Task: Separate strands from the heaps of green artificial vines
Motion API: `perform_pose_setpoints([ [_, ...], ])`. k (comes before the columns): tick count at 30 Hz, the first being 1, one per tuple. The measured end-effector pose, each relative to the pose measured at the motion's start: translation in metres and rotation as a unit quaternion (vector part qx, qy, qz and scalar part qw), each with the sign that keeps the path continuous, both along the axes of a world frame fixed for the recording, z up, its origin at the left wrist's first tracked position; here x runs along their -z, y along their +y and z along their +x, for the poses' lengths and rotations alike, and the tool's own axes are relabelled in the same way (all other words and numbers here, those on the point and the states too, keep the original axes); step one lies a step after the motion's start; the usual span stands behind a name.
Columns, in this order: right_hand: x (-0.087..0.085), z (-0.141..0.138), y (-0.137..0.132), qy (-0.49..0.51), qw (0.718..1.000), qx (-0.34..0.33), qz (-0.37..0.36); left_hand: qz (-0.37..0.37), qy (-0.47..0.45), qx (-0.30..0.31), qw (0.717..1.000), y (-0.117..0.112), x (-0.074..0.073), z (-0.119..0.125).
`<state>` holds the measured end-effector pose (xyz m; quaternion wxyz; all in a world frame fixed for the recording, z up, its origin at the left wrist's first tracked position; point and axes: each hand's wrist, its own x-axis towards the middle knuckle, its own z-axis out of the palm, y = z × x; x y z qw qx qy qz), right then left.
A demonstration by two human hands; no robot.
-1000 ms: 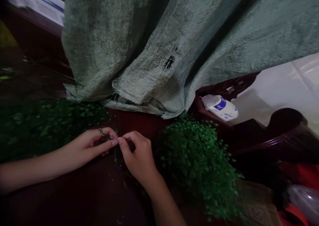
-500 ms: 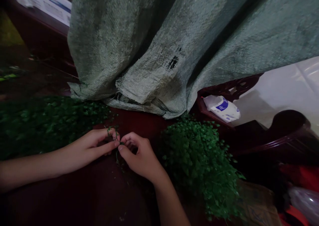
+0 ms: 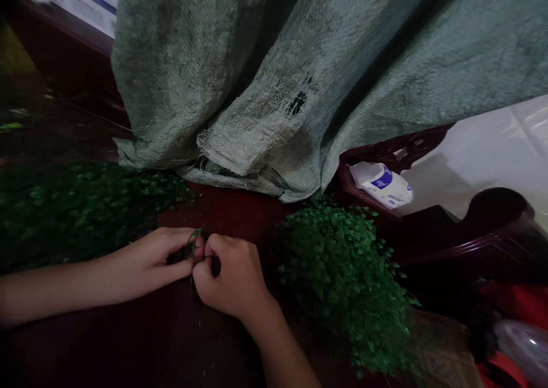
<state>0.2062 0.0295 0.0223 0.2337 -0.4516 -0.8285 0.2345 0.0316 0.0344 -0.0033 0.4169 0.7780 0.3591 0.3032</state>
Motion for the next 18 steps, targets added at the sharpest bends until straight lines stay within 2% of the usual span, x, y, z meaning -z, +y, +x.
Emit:
perform_pose_setpoints([
  [7,-0.001,0.0,-0.004,-0.023,1.0,-0.007,0.019,0.034,0.015,-0.005,0.999,-0.002,0.004,0.001],
  [11,0.002,0.0,-0.005,-0.024,0.999,-0.021,0.021,0.037,0.063,0.021,0.997,-0.002,0.0,0.001],
  [14,0.003,0.002,-0.003,-0.069,0.995,-0.018,0.073,0.035,0.078,0.027,0.996,-0.003,-0.005,0.0],
  [18,0.003,0.007,0.002,-0.094,0.984,0.03,0.148,0.015,0.065,0.018,0.998,-0.004,-0.008,-0.001],
])
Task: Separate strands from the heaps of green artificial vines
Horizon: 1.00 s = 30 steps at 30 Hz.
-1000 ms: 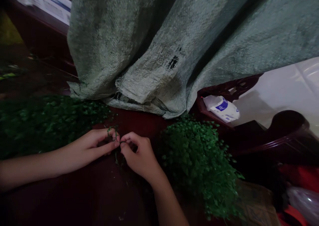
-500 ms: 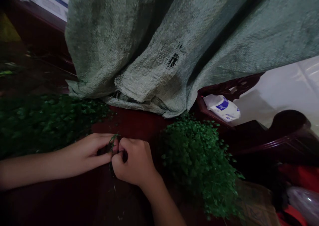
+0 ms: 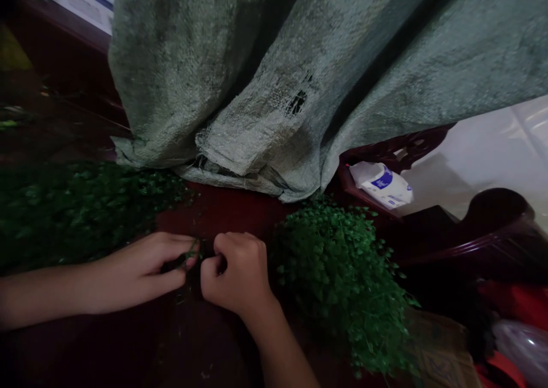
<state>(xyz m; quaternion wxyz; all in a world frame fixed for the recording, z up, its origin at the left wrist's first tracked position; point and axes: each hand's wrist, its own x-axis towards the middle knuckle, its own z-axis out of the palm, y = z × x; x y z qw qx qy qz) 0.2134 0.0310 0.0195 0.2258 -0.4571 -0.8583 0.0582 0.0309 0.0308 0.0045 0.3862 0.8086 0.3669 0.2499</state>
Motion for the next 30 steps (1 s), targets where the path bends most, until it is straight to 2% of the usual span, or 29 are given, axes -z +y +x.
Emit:
perform_pose_setpoints([
  [5,0.0,0.001,0.004,-0.001,0.999,0.035,0.036,-0.044,-0.033,-0.018,0.998,0.002,0.003,0.0],
  [11,0.003,0.0,0.007,0.03,0.997,0.025,0.064,-0.053,-0.044,-0.035,0.997,0.001,0.003,0.002],
  [15,0.004,0.0,0.007,0.071,0.995,0.031,0.056,-0.058,-0.066,-0.028,0.996,0.001,-0.002,0.001],
  [19,0.0,-0.001,0.008,0.183,0.981,0.044,-0.038,-0.061,-0.084,-0.011,0.995,0.002,-0.005,-0.002],
  [23,-0.004,-0.001,0.008,0.285,0.942,0.073,-0.162,-0.064,-0.076,-0.025,0.995,0.002,-0.004,-0.002],
  [30,-0.007,-0.004,0.007,0.364,0.889,0.08,-0.265,-0.061,-0.092,-0.019,0.994,0.005,0.002,-0.001],
])
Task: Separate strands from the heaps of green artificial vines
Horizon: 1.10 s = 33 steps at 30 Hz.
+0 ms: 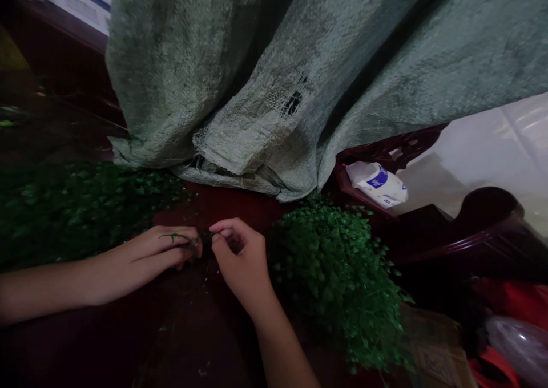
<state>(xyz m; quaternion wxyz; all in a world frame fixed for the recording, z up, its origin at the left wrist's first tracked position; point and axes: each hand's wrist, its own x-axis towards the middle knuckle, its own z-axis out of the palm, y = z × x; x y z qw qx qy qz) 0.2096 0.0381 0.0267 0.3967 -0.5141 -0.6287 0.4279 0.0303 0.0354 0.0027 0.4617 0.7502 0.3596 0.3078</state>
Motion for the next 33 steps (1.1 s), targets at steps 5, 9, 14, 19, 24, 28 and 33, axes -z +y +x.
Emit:
perform_pose_setpoints([
  [5,-0.001,0.001,0.002,0.053,0.995,-0.023,-0.081,-0.001,-0.01,0.005,1.0,0.001,0.001,0.001],
  [9,0.004,0.003,0.007,0.07,0.994,0.006,-0.087,-0.028,-0.014,-0.003,1.0,-0.001,0.002,0.001],
  [14,0.01,0.003,0.011,0.069,0.994,0.053,-0.065,-0.051,-0.017,-0.01,0.999,-0.001,0.004,0.0],
  [19,0.014,0.002,0.01,0.028,0.997,0.047,-0.053,-0.051,-0.029,-0.007,0.998,0.001,0.005,0.0],
  [24,0.017,0.002,0.009,-0.029,0.999,0.035,-0.004,-0.026,-0.026,0.001,0.999,0.002,0.005,0.001],
  [28,0.016,0.004,0.008,-0.091,0.995,0.035,0.026,0.028,-0.003,0.002,1.0,0.003,0.005,0.001],
  [33,0.013,0.005,0.006,-0.175,0.982,0.006,0.07,0.043,-0.029,0.008,0.999,0.002,0.008,0.002],
])
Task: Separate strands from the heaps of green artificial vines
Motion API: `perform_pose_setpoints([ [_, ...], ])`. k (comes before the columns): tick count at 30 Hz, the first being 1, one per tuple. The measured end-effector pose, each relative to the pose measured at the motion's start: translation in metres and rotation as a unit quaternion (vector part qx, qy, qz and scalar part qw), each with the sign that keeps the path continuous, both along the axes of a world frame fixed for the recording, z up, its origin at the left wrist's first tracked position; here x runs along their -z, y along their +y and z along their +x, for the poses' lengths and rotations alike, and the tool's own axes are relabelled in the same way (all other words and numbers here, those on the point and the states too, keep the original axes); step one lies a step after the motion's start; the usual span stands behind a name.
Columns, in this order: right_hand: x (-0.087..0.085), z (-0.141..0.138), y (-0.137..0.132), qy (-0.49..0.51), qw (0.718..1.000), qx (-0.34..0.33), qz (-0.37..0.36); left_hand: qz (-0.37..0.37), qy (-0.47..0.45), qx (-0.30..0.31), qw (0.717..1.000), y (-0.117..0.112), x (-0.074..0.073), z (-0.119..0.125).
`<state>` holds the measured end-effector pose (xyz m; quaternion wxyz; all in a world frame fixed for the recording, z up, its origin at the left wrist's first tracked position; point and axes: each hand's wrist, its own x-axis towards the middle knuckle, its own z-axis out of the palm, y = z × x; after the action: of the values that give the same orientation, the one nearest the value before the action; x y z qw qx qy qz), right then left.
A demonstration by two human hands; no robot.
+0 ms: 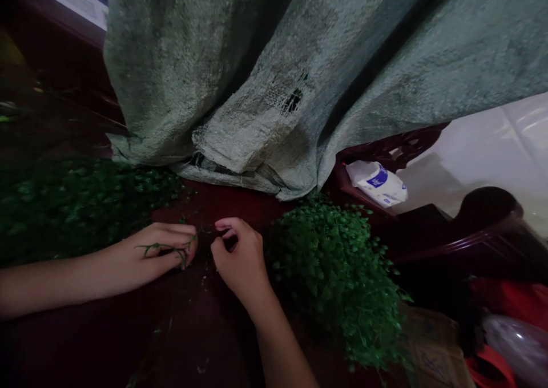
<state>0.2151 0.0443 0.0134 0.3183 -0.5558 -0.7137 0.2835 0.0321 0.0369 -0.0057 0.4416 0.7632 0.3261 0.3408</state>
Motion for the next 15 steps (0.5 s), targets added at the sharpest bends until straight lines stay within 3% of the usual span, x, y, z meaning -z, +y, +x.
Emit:
perform_pose_setpoints([
  [5,0.002,0.0,-0.001,-0.051,0.997,-0.037,0.037,-0.002,0.0,-0.013,1.0,0.0,0.003,0.001],
  [9,0.003,-0.001,-0.001,0.032,0.998,-0.008,0.051,-0.006,0.021,-0.035,0.999,0.001,0.001,0.0],
  [15,-0.009,-0.003,-0.004,0.164,0.984,0.017,0.06,-0.083,-0.014,-0.064,0.994,0.0,-0.004,-0.001],
])
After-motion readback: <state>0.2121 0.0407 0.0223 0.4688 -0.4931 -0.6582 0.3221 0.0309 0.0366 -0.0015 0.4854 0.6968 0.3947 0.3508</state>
